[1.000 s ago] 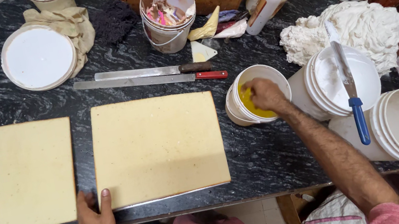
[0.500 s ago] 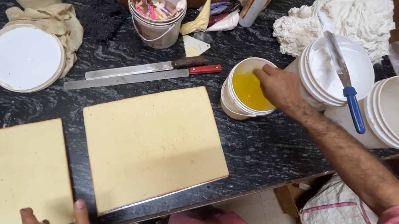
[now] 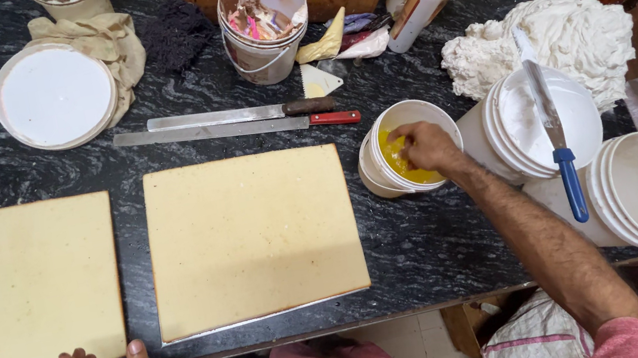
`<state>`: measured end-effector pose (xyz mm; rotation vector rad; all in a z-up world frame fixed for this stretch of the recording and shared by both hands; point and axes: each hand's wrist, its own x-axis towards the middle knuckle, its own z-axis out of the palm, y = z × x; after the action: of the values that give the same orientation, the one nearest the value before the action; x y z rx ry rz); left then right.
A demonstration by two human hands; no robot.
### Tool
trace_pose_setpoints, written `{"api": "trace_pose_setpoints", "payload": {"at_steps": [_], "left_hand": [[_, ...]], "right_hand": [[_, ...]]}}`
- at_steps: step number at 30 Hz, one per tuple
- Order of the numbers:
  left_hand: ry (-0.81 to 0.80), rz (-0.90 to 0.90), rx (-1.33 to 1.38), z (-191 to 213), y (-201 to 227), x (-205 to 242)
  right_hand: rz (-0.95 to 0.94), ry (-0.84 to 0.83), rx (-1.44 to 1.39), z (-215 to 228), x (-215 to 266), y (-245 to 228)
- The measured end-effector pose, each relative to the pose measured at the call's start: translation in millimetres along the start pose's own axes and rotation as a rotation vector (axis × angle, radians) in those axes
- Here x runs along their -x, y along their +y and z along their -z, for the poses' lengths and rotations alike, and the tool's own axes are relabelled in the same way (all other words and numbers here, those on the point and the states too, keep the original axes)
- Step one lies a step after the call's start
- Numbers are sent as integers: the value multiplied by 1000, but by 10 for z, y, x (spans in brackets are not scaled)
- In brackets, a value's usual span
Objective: The person spreads a white paste onto a rectangular panel using a metal spatula, then places a second panel on top. The person pours a yellow liquid onto the top panel and spreads it evenly with their hand. The person then scoops more white paste and spreads it over the yellow layer.
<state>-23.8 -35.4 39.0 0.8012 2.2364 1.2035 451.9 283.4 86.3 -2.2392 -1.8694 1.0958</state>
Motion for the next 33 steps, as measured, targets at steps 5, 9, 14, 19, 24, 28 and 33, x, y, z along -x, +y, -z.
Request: {"api": "trace_pose_setpoints", "payload": {"at_steps": [5,9,14,19,24,28,33], "left_hand": [[-35,-60,-152,-21,-22,-8],[-142,-198,-262,-68,71,-34],[-133,-257,-295,-120,61,-85],[-201,-239,-275,-172,-162,-214],[-438,-220,-102,-309,-356,-354],[-553,-301,-42,-401,-342,-494],[-629,-402,-56,-523,-292,-599]], "right_hand": [[-108,95,-412,205,95,-43],[-186,127,-526,339,223,-50],[-91,180,-479,541,522,-79],[10,155,-502,599,932,-364],[20,58,-628,362,1395,-816],[70,-69,-768,-55,1643,-1224],[151,-141,-823,-624,1881,-1674]]}}
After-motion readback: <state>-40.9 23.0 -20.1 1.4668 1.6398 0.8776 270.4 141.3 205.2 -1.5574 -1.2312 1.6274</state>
